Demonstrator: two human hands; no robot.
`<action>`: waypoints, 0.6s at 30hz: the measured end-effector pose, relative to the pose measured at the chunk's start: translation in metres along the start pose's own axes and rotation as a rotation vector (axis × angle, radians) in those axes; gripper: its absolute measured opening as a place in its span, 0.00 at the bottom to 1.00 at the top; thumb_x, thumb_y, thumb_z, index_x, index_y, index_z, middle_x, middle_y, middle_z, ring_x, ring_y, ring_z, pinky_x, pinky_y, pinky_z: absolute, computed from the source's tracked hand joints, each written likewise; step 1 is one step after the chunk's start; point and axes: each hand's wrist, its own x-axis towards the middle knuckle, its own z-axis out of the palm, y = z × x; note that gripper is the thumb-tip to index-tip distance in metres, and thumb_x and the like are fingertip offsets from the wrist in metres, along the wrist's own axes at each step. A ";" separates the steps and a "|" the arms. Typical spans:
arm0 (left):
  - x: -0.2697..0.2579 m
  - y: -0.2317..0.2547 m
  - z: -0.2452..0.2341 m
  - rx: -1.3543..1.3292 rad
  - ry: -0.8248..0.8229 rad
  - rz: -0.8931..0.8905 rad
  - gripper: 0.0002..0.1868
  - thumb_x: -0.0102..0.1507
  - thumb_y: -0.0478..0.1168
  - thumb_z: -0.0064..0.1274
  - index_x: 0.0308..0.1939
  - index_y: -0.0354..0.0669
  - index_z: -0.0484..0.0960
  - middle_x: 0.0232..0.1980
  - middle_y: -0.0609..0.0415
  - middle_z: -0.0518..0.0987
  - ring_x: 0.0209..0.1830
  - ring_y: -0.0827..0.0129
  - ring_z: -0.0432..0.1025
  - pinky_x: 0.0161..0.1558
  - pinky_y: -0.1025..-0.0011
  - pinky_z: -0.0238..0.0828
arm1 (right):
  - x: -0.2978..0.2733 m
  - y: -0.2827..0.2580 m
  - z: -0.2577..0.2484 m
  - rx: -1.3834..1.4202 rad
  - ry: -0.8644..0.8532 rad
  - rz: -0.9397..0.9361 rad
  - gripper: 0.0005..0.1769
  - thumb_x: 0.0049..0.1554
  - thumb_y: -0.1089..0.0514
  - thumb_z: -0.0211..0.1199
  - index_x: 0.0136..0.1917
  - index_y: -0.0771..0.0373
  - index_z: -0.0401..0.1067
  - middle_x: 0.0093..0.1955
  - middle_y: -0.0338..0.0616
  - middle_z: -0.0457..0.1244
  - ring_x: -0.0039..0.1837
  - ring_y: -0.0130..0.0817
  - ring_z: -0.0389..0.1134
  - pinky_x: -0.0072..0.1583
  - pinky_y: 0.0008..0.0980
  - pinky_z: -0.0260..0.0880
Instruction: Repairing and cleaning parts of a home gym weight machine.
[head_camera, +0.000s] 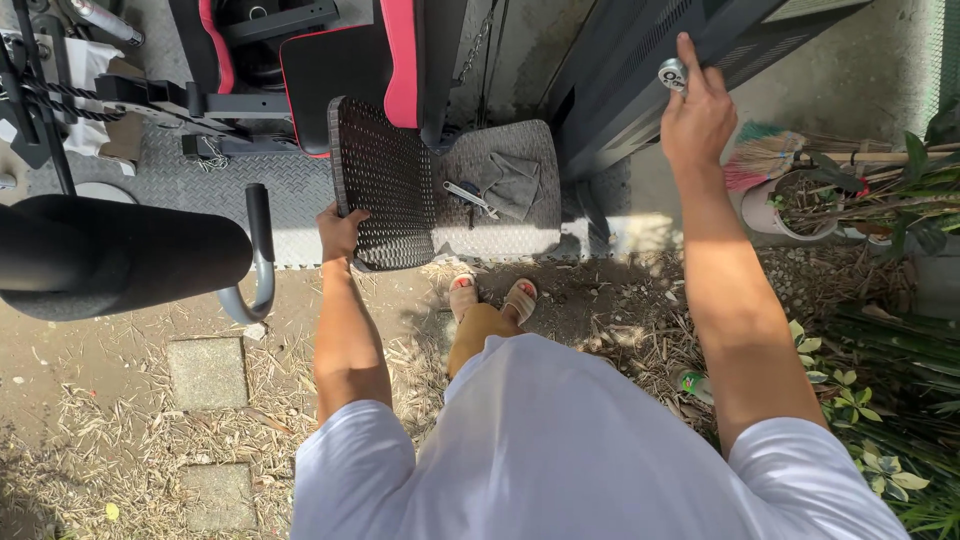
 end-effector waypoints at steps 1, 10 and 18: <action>0.001 -0.001 0.000 -0.006 0.003 0.008 0.12 0.54 0.32 0.63 0.41 0.35 0.87 0.34 0.59 0.83 0.30 0.78 0.69 0.36 0.75 0.67 | 0.001 0.000 0.002 0.000 0.009 -0.006 0.38 0.61 0.68 0.68 0.80 0.46 0.67 0.49 0.53 0.66 0.48 0.56 0.70 0.49 0.53 0.68; -0.038 0.032 0.015 0.739 0.495 0.220 0.22 0.56 0.54 0.71 0.26 0.38 0.84 0.31 0.44 0.80 0.29 0.52 0.75 0.30 0.56 0.69 | 0.002 -0.012 0.013 0.183 0.059 -0.027 0.39 0.60 0.71 0.65 0.80 0.48 0.64 0.50 0.53 0.68 0.52 0.56 0.72 0.53 0.51 0.69; -0.032 0.015 0.012 0.550 0.559 0.274 0.21 0.64 0.55 0.64 0.36 0.37 0.87 0.31 0.44 0.77 0.30 0.49 0.73 0.35 0.54 0.68 | 0.002 -0.014 0.017 0.182 0.041 0.044 0.38 0.60 0.68 0.66 0.79 0.41 0.65 0.50 0.51 0.69 0.51 0.55 0.71 0.53 0.51 0.70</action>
